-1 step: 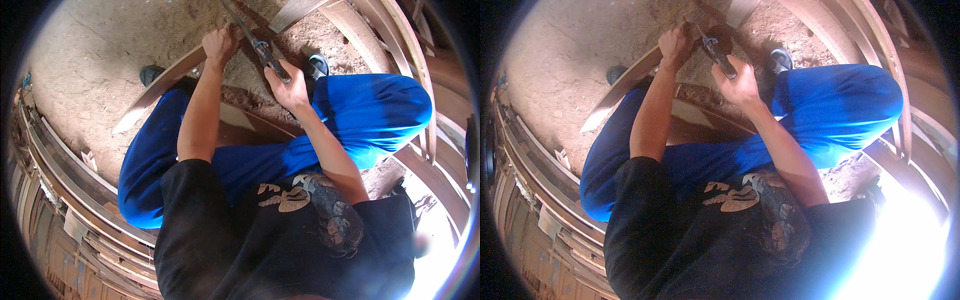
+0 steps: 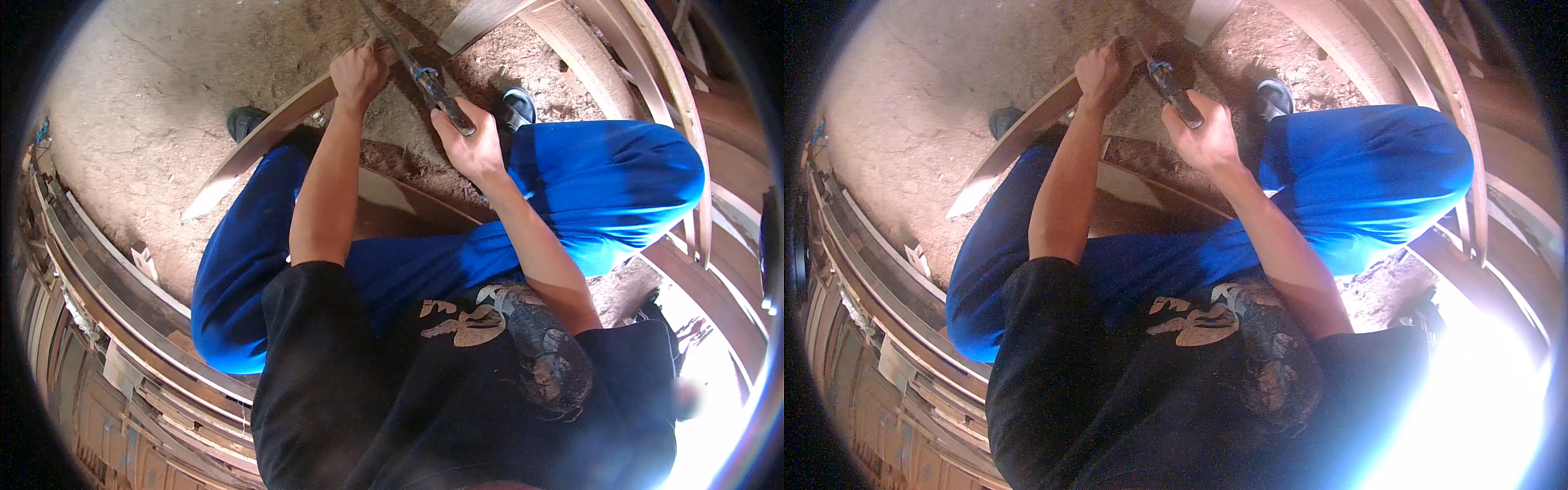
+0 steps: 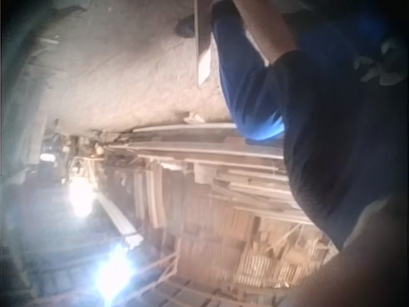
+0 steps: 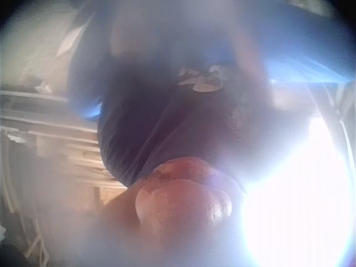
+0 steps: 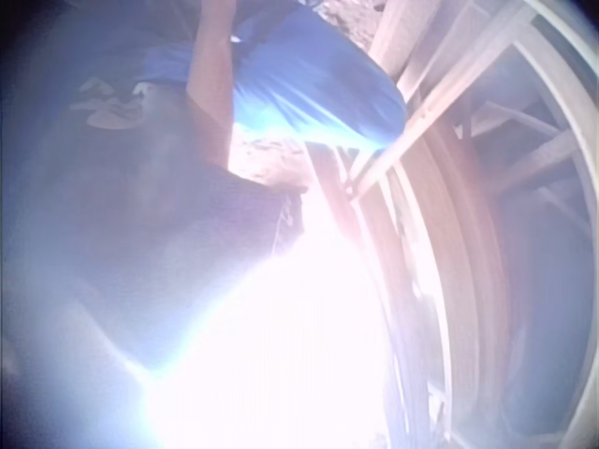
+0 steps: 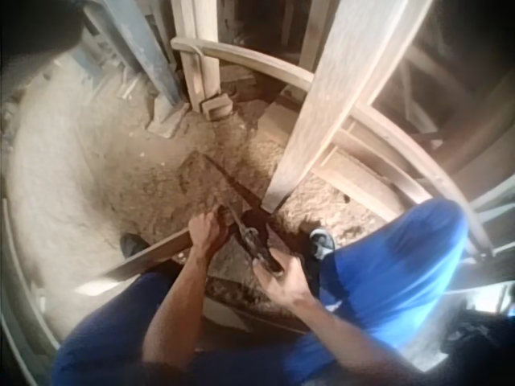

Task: The person sits on the floor and uses a hand saw to cut a small wooden plank. They hold the plank with one hand and saw with the other, then set the saw and plank aside.

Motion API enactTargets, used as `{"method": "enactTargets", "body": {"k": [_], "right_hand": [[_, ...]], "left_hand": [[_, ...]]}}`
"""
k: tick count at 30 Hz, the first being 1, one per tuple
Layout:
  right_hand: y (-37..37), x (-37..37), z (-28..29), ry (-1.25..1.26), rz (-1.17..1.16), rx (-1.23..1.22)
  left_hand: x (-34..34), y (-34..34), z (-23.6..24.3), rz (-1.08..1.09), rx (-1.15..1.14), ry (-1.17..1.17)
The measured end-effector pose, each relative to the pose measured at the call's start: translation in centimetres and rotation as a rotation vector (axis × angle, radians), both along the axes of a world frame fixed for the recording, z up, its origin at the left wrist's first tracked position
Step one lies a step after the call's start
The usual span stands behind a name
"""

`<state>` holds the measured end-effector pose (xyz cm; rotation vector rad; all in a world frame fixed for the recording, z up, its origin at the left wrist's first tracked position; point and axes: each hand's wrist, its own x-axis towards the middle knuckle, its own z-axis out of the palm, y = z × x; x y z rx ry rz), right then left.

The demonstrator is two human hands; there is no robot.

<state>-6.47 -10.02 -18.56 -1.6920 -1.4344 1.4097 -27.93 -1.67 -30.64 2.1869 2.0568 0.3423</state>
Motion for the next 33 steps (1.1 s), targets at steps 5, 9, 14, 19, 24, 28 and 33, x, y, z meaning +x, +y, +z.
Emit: {"method": "enactTargets", "body": {"k": [5,9,14,19,24,28,33], "right_hand": [[2.0,-0.8,-0.1,-0.038,-0.008,0.031],[0.9,-0.1,1.9,-0.014,0.009,-0.069],[0.8,0.0,1.9,-0.001,-0.012,-0.073],[1.4,-0.3,2.4,-0.061,-0.017,-0.054],[-0.6,0.6,3.0,-0.013,-0.019,-0.118],[1.8,-0.2,2.7,-0.056,-0.004,-0.097],[-0.5,0.0,3.8,-0.037,0.012,-0.022]], "left_hand": [[0.6,-0.2,0.5,0.001,0.024,-0.018],[0.0,-0.2,0.3,0.005,-0.066,0.040],[-0.1,-0.1,-0.7,0.001,0.056,-0.036],[-0.2,0.0,-1.0,-0.024,0.024,-0.028],[-0.1,0.0,-0.9,0.040,-0.035,-0.003],[0.5,0.1,-0.9,0.015,-0.013,-0.001],[-0.2,0.0,-1.2,0.045,-0.044,0.004]]}}
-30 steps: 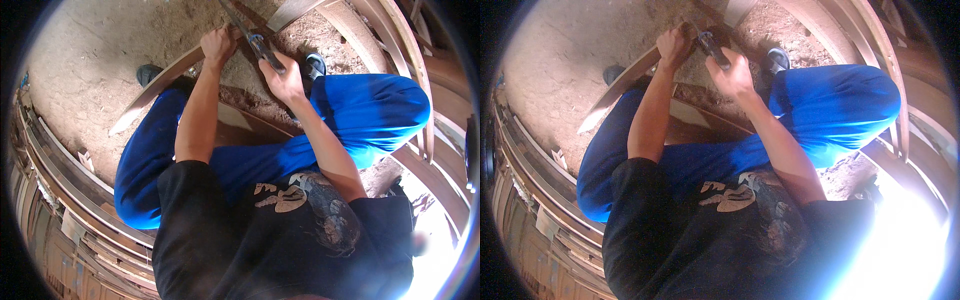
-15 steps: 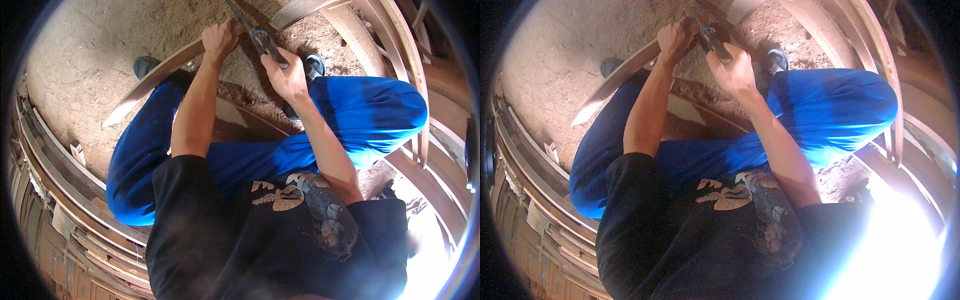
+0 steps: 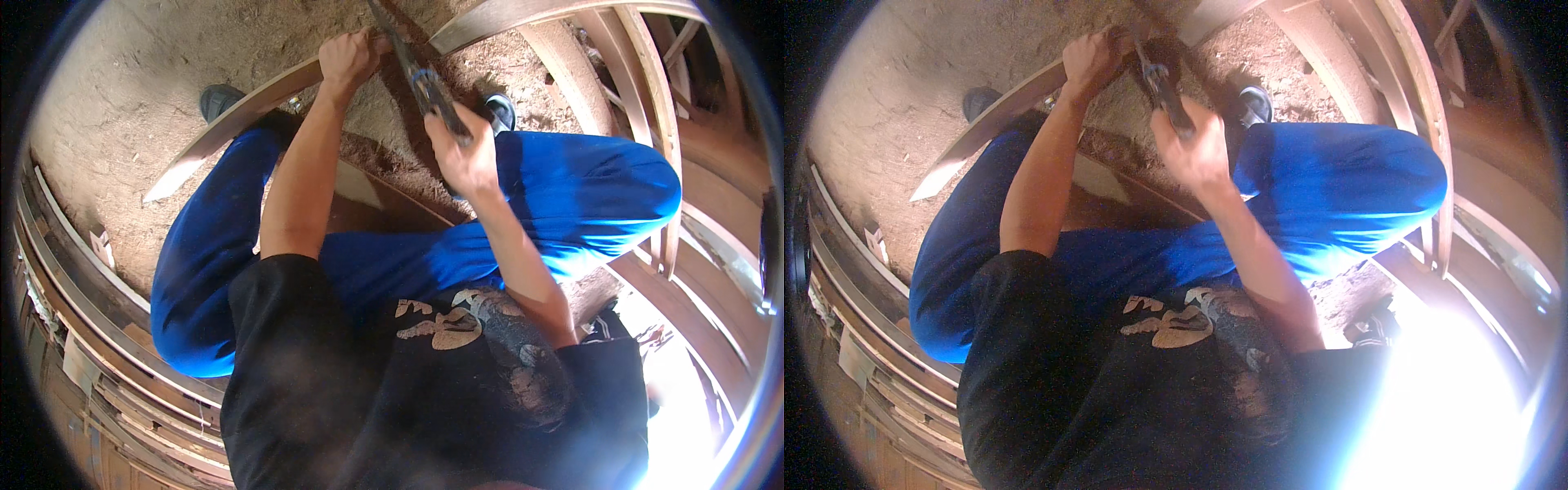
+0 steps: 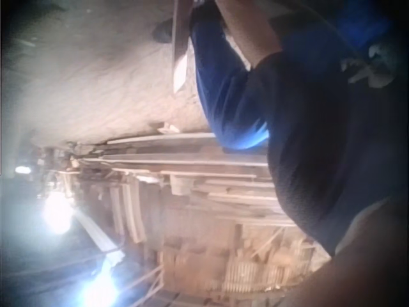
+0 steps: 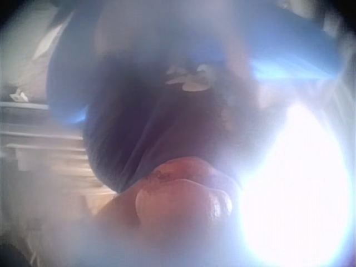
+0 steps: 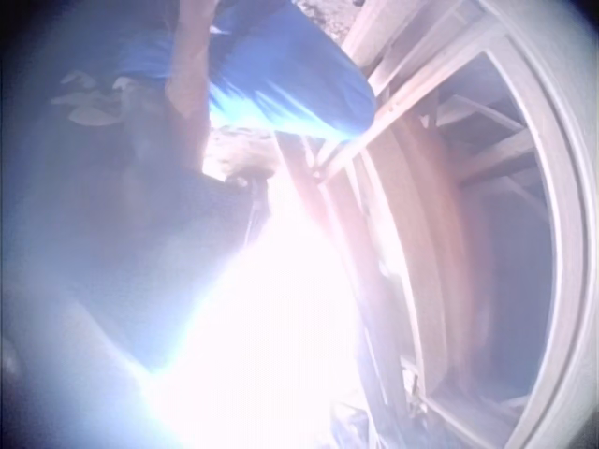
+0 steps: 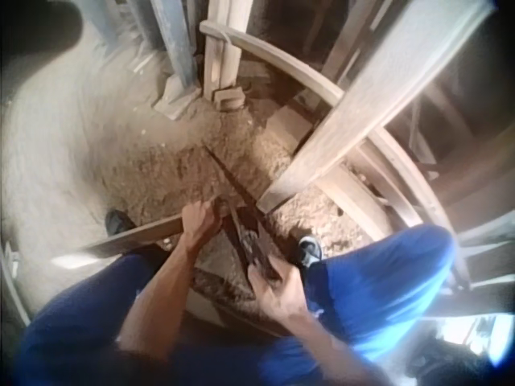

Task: The person sits on the floor and uses a hand saw to cut a small wooden plank. They hold the plank with one hand and saw with the other, then set the saw and plank aside.

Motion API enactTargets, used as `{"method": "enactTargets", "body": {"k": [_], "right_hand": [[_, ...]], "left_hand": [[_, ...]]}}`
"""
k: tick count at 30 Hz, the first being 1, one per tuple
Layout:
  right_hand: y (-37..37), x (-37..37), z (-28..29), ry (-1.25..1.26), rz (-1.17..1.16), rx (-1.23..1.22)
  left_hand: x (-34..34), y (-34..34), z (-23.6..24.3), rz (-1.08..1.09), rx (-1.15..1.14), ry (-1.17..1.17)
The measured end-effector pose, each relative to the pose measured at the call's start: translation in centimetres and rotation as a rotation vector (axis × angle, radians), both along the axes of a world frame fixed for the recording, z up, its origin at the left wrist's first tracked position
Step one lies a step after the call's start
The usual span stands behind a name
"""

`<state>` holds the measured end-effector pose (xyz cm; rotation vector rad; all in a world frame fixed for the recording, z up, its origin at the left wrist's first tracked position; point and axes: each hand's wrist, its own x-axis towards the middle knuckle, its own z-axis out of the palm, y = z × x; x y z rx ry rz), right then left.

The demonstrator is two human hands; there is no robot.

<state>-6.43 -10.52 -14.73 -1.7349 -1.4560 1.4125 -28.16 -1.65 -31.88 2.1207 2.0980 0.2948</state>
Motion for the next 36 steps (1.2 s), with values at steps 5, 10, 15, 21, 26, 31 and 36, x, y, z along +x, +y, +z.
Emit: {"method": "enactTargets", "body": {"k": [5,10,15,21,26,31,36], "right_hand": [[-1.3,0.6,0.1,-0.002,-0.031,0.022],[1.1,-0.6,-0.8,-0.016,-0.041,0.053],[-3.1,1.7,0.8,0.027,-0.008,0.017],[0.2,0.1,-0.8,-0.015,0.011,0.109],[-1.0,0.6,0.0,-0.027,0.022,0.037],[-4.8,3.3,3.6,0.030,-0.014,-0.040],[-1.0,0.9,0.5,-0.003,0.001,0.073]], "left_hand": [[0.4,-0.1,-0.2,-0.022,0.064,-0.001],[0.7,-0.2,0.3,-0.024,0.012,-0.007],[0.0,-0.3,0.4,-0.044,0.059,0.005],[0.0,0.2,-0.4,-0.074,0.196,0.012],[0.2,0.2,0.6,-0.108,0.226,-0.041],[1.0,0.2,0.5,-0.084,0.207,0.022],[-0.2,0.4,-0.6,-0.134,0.170,-0.020]]}}
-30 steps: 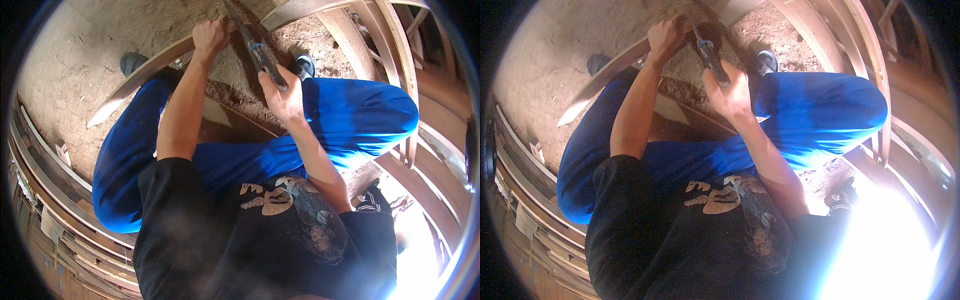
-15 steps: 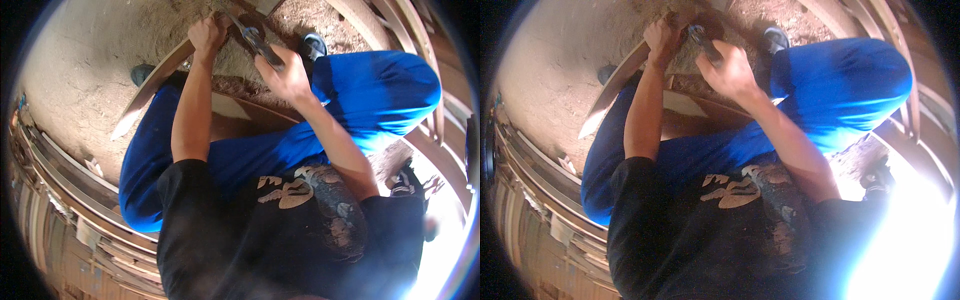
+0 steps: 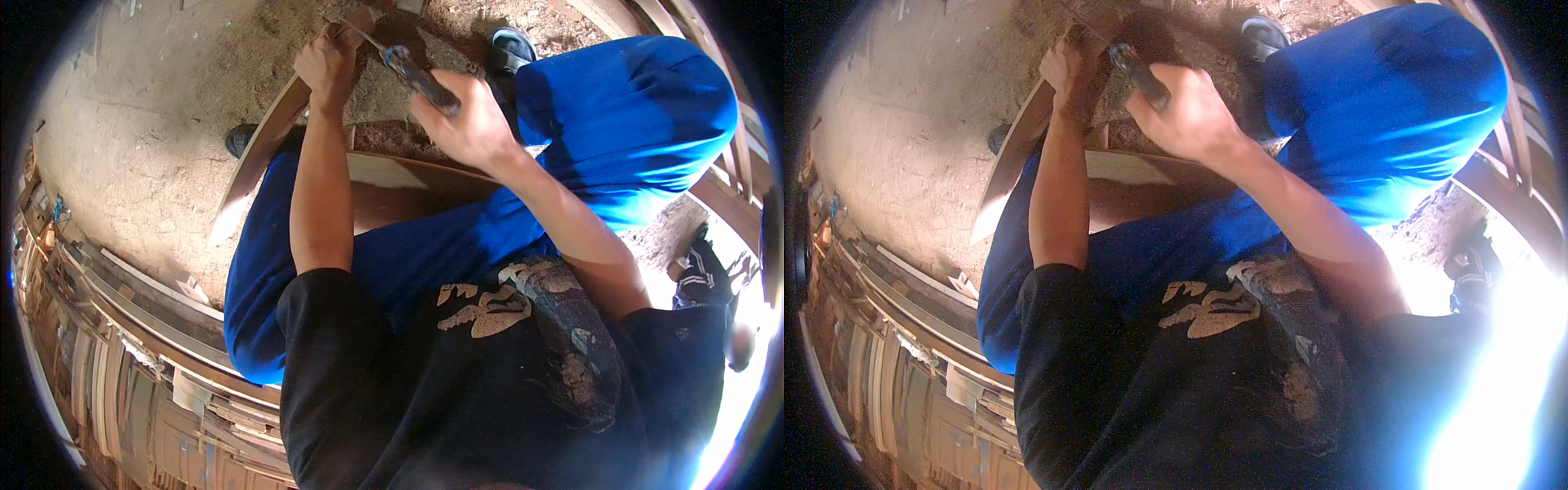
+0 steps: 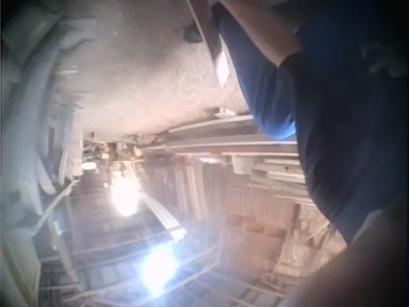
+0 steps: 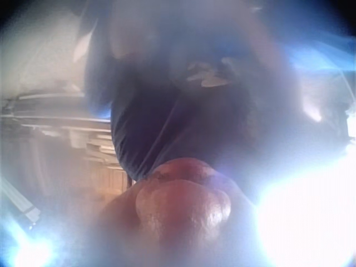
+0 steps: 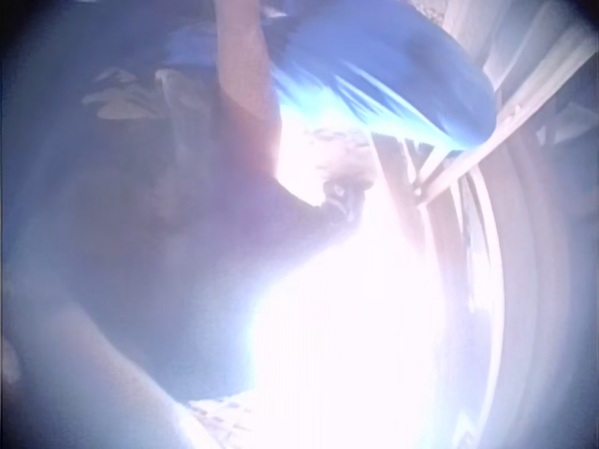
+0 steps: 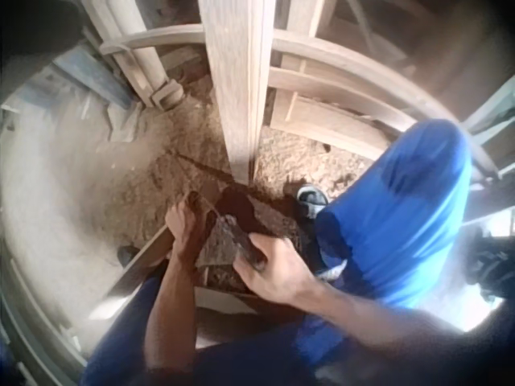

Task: The person sits on the floor and uses a hand saw to cut a small wooden plank. They hold the plank with one hand and saw with the other, then set the saw and plank aside.

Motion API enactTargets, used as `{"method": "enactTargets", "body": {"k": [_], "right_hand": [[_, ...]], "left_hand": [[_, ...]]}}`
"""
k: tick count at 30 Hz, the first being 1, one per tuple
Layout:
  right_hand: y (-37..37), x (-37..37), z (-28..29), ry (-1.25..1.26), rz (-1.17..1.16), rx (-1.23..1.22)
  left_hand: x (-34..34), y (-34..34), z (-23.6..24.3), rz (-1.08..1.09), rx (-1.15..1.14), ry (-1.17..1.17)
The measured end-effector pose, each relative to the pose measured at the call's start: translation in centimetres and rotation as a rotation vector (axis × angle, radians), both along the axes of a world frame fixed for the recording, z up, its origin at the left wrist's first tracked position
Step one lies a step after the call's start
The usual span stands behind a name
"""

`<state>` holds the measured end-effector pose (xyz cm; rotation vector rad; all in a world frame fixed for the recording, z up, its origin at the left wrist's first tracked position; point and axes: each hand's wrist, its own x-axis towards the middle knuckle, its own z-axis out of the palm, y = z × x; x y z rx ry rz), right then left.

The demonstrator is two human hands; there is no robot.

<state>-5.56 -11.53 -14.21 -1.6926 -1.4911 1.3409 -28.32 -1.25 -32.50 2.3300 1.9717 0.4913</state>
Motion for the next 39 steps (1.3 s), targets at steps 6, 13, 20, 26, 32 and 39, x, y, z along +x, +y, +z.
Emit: {"method": "enactTargets", "body": {"k": [6,13,20,26,32,39], "right_hand": [[-4.0,2.2,2.0,0.133,0.000,0.021],[-2.6,1.6,4.0,0.066,0.006,-0.037],[-4.1,3.2,3.2,0.063,-0.044,-0.104],[-3.9,4.0,4.0,0.097,-0.037,-0.149],[-3.5,3.1,4.4,0.098,-0.057,-0.136],[-4.2,3.0,3.8,0.134,-0.078,-0.135]], "left_hand": [[-0.3,-0.4,0.9,0.015,0.032,0.022],[-0.3,1.0,0.7,0.078,-0.034,0.127],[-0.5,0.9,2.1,0.024,-0.230,0.074],[-3.0,2.6,0.9,-0.035,-0.556,0.228],[-2.1,2.0,0.5,-0.007,-0.519,0.228],[-0.8,1.4,4.0,0.022,-0.526,0.146]]}}
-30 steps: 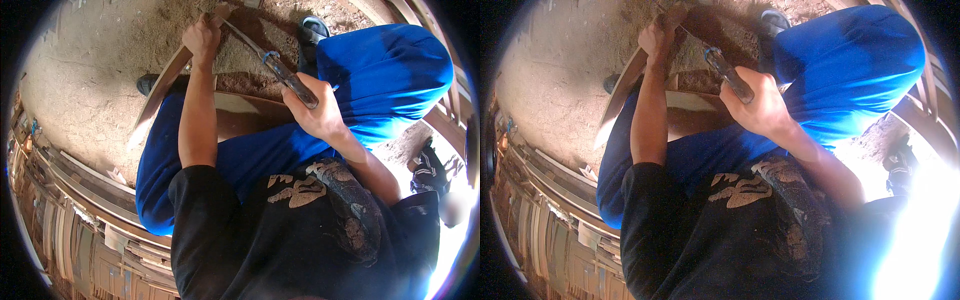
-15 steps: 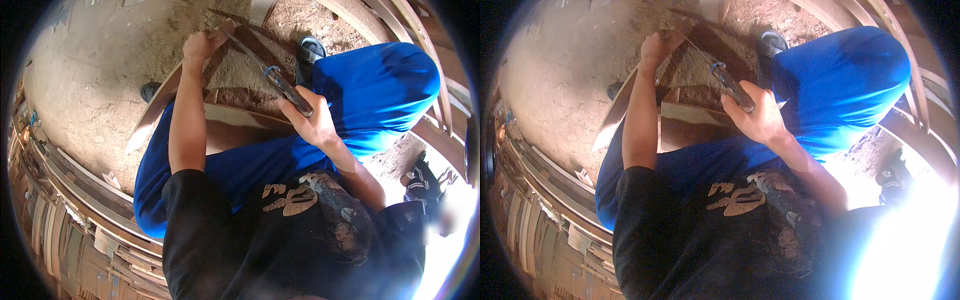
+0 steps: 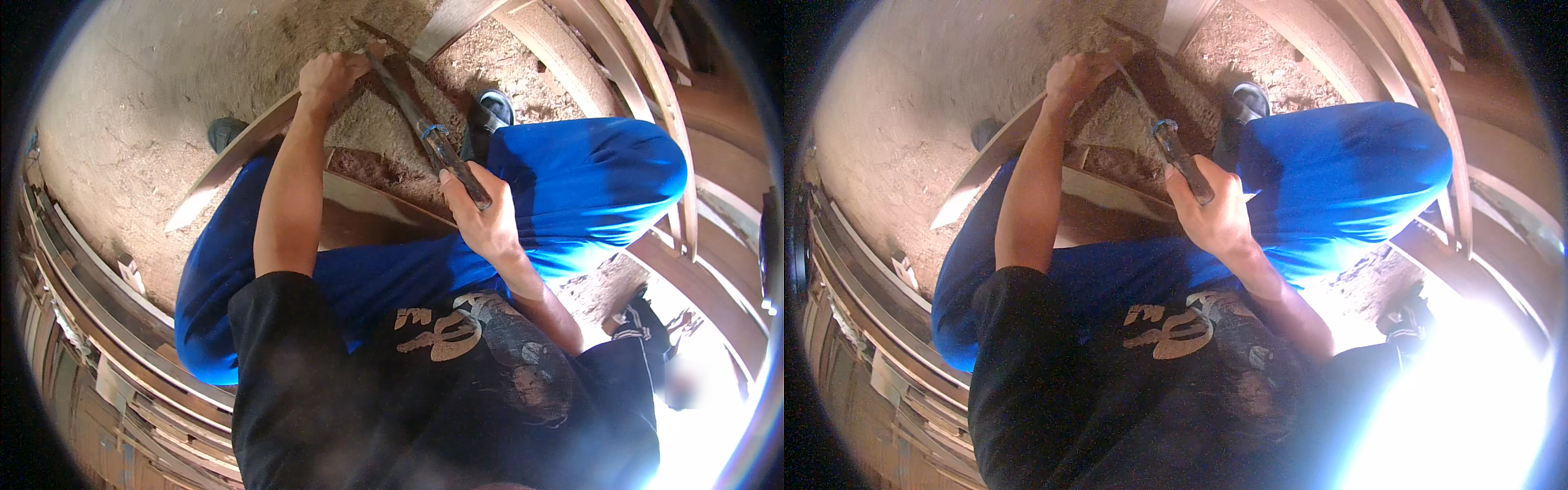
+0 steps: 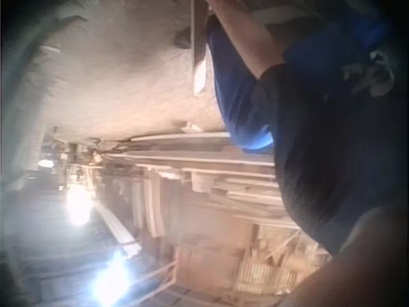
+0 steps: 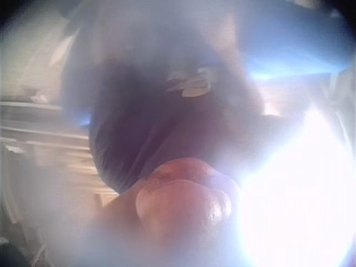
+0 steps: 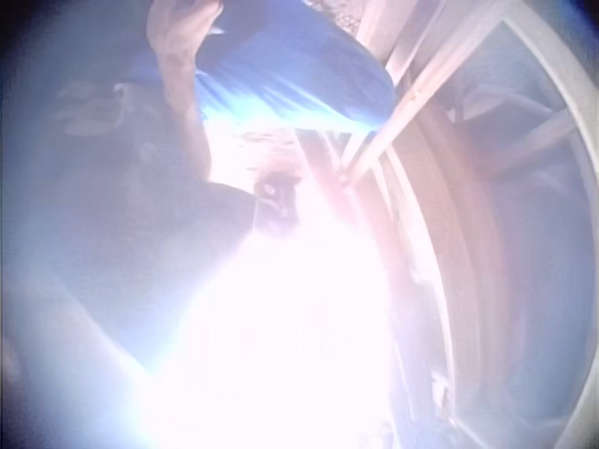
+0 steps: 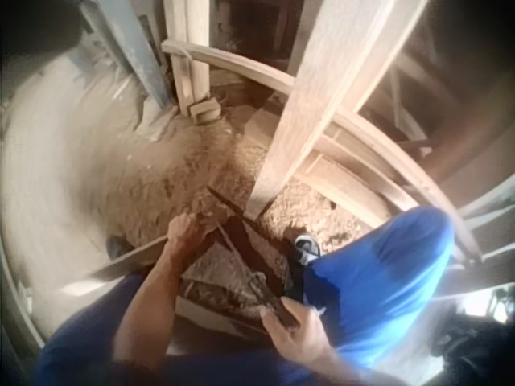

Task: The person sits on the floor and uses a hand saw to cut a small wooden plank. They hold the plank with one hand and saw with the other, then set the saw and plank aside.

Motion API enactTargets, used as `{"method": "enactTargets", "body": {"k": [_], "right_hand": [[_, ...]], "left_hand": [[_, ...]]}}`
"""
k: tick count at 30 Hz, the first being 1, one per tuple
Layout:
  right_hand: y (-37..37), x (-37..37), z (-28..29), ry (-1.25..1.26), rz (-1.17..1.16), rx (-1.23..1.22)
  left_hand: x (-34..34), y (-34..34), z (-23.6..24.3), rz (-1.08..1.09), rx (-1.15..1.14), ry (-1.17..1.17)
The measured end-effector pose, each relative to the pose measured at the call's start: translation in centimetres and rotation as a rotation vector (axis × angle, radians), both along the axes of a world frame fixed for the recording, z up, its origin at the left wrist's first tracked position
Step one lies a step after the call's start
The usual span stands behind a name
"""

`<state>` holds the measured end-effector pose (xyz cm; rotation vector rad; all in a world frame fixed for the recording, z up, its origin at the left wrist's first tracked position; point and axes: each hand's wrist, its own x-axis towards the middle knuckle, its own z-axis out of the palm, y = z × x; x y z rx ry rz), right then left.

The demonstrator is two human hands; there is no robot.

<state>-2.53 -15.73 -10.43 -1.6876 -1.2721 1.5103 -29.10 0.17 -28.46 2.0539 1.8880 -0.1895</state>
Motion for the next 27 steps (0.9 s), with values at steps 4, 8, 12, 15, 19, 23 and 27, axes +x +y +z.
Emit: {"method": "enactTargets", "body": {"k": [4,8,12,15,19,23,27], "right_hand": [[1.1,1.0,-0.2,0.008,0.020,-0.093],[2.3,1.6,1.7,0.122,-0.100,-0.144],[3.8,2.0,3.8,0.237,-0.123,-0.143],[5.0,1.2,1.1,0.213,-0.083,-0.141],[6.6,-0.9,-4.3,0.084,0.046,-0.031],[7.7,-2.4,-8.3,0.005,0.053,0.032],[9.0,-3.3,-10.9,-0.006,-0.007,0.002]], "left_hand": [[-0.2,0.0,-0.3,0.026,0.024,-0.037],[-0.6,0.3,-1.5,0.040,-0.008,-0.033],[-0.4,0.1,-1.6,0.029,-0.038,0.068],[-0.3,0.4,-1.4,0.050,-0.011,0.019],[-0.3,-0.1,-1.0,0.098,-0.020,-0.032],[0.6,-0.1,0.3,0.085,-0.058,0.044],[0.6,0.2,-0.2,0.028,-0.034,0.083]]}}
